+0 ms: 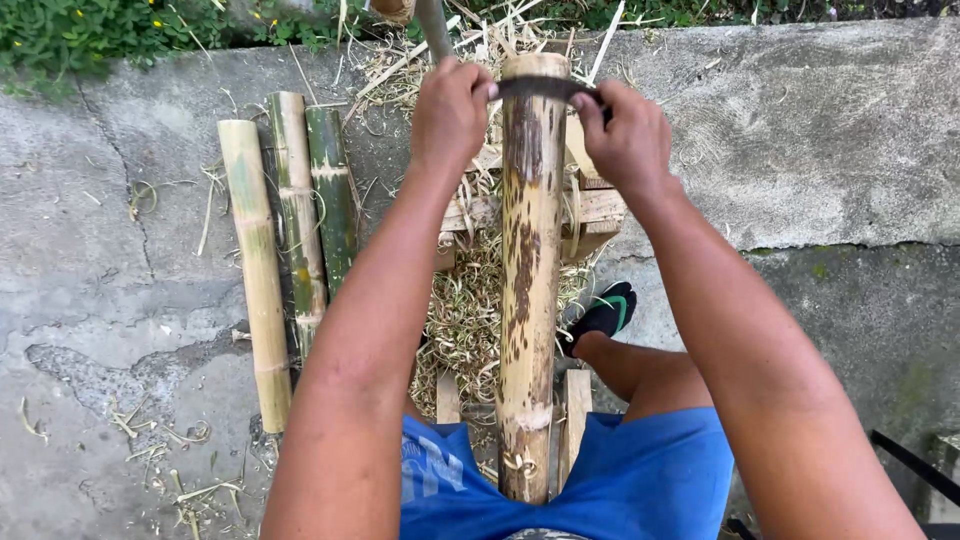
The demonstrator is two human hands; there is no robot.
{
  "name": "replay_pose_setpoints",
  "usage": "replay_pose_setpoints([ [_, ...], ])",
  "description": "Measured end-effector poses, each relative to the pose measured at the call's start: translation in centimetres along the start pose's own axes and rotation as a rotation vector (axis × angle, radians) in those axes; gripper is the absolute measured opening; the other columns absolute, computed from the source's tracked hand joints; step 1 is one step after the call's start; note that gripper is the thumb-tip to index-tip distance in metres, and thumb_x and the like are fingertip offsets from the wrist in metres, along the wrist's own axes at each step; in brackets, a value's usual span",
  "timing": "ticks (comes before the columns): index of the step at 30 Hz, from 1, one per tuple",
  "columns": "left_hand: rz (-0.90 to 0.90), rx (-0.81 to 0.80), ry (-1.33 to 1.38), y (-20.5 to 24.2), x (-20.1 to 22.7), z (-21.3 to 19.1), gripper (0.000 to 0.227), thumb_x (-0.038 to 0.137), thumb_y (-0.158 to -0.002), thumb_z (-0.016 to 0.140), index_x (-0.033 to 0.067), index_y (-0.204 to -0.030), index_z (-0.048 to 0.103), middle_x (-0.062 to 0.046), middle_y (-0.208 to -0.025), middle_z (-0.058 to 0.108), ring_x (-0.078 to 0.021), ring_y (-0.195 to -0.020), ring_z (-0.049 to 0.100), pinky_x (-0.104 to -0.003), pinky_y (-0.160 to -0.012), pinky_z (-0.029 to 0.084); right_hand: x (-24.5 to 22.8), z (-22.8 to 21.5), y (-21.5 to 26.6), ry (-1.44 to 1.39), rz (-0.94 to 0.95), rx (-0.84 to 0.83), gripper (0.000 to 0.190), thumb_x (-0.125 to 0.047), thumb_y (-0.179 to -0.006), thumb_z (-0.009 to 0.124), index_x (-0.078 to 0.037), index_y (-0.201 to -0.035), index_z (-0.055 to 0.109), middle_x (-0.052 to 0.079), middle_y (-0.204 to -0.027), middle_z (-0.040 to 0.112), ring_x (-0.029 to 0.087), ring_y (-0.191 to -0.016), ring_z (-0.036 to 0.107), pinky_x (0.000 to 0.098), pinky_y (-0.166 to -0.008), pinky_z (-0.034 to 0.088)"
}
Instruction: Using a curved blade to scrape the outer layer off a bamboo pole.
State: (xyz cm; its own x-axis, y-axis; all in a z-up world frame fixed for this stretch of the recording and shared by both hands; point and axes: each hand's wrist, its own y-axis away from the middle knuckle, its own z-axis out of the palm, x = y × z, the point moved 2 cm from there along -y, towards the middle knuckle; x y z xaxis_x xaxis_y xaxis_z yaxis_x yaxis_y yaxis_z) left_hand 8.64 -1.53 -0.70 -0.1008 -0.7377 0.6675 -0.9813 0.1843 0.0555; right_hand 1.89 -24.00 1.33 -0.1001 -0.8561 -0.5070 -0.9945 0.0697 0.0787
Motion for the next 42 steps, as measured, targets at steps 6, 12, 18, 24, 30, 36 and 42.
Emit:
replay_pose_setpoints([
  [6, 0.063, 0.021, 0.072, -5.0, -1.2, -0.1, 0.012, 0.023, -0.089, 0.074, 0.0123, -0.084, 0.074, -0.002, -0.086, 0.064, -0.0168, -0.077, 0.061, -0.039, -0.071, 0.051, -0.2, 0.3, -3.1, -0.064, 0.049, 0.048, 0.034, -0.037, -0.109, 0.059, -0.011, -0.089, 0.064, -0.004, -0.06, 0.056, 0.007, -0.042, 0.041, 0.0311, -0.035, 0.031],
  [12, 0.073, -0.046, 0.082, -3.5, -1.7, 0.0, 0.012, 0.023, -0.094, 0.069, 0.0136, -0.088, 0.074, 0.001, -0.085, 0.063, -0.013, -0.069, 0.058, -0.034, -0.06, 0.048, -1.0, 0.4, -0.6, -0.031, 0.07, 0.074, 0.034, -0.036, -0.11, 0.058, -0.012, -0.086, 0.061, -0.003, -0.061, 0.056, 0.008, -0.042, 0.039, 0.0317, -0.035, 0.03],
  [18, -0.068, -0.32, 0.012, 2.0, -0.3, -2.9, 0.018, 0.026, -0.097, 0.064, 0.0124, -0.087, 0.07, -0.001, -0.083, 0.059, -0.0124, -0.063, 0.05, -0.026, -0.049, 0.036, -1.7, -0.1, 4.3, 0.056, -0.063, 0.042, 0.036, -0.034, -0.108, 0.059, -0.011, -0.08, 0.06, -0.001, -0.06, 0.053, 0.011, -0.044, 0.039, 0.0327, -0.04, 0.028],
  [24, -0.144, -0.218, 0.101, -2.9, -0.7, -0.4, 0.014, 0.024, -0.097, 0.065, 0.0128, -0.089, 0.07, -0.001, -0.082, 0.066, -0.0112, -0.062, 0.054, -0.029, -0.053, 0.042, -1.3, -0.2, -0.4, 0.048, 0.01, 0.059, 0.036, -0.034, -0.109, 0.059, -0.012, -0.081, 0.06, -0.001, -0.06, 0.053, 0.012, -0.045, 0.038, 0.0329, -0.041, 0.029],
  [30, -0.026, -0.084, 0.193, -3.4, -1.7, 0.5, 0.013, 0.023, -0.092, 0.07, 0.0123, -0.085, 0.071, 0.001, -0.081, 0.069, -0.008, -0.064, 0.059, -0.029, -0.057, 0.049, -0.8, -0.5, -0.9, 0.112, -0.055, 0.142, 0.038, -0.036, -0.109, 0.061, -0.012, -0.08, 0.059, -0.002, -0.06, 0.054, 0.011, -0.043, 0.037, 0.0317, -0.039, 0.028],
  [36, -0.159, -0.285, 0.052, 4.8, -0.9, -1.7, 0.018, 0.024, -0.1, 0.062, 0.0116, -0.087, 0.067, -0.001, -0.08, 0.059, -0.0126, -0.061, 0.047, -0.03, -0.051, 0.039, -2.1, -1.0, 5.9, 0.079, -0.05, -0.005, 0.037, -0.035, -0.109, 0.06, -0.011, -0.08, 0.061, 0.002, -0.06, 0.056, 0.014, -0.042, 0.038, 0.0343, -0.038, 0.028],
  [42, -0.105, -0.244, 0.031, 5.3, -0.1, -2.6, 0.013, 0.023, -0.095, 0.065, 0.0141, -0.087, 0.07, 0.0, -0.085, 0.06, -0.0116, -0.07, 0.052, -0.032, -0.061, 0.044, -1.3, 0.6, 5.5, -0.032, -0.057, 0.03, 0.035, -0.034, -0.105, 0.062, -0.008, -0.082, 0.064, 0.004, -0.06, 0.058, 0.015, -0.044, 0.044, 0.0359, -0.042, 0.031],
])
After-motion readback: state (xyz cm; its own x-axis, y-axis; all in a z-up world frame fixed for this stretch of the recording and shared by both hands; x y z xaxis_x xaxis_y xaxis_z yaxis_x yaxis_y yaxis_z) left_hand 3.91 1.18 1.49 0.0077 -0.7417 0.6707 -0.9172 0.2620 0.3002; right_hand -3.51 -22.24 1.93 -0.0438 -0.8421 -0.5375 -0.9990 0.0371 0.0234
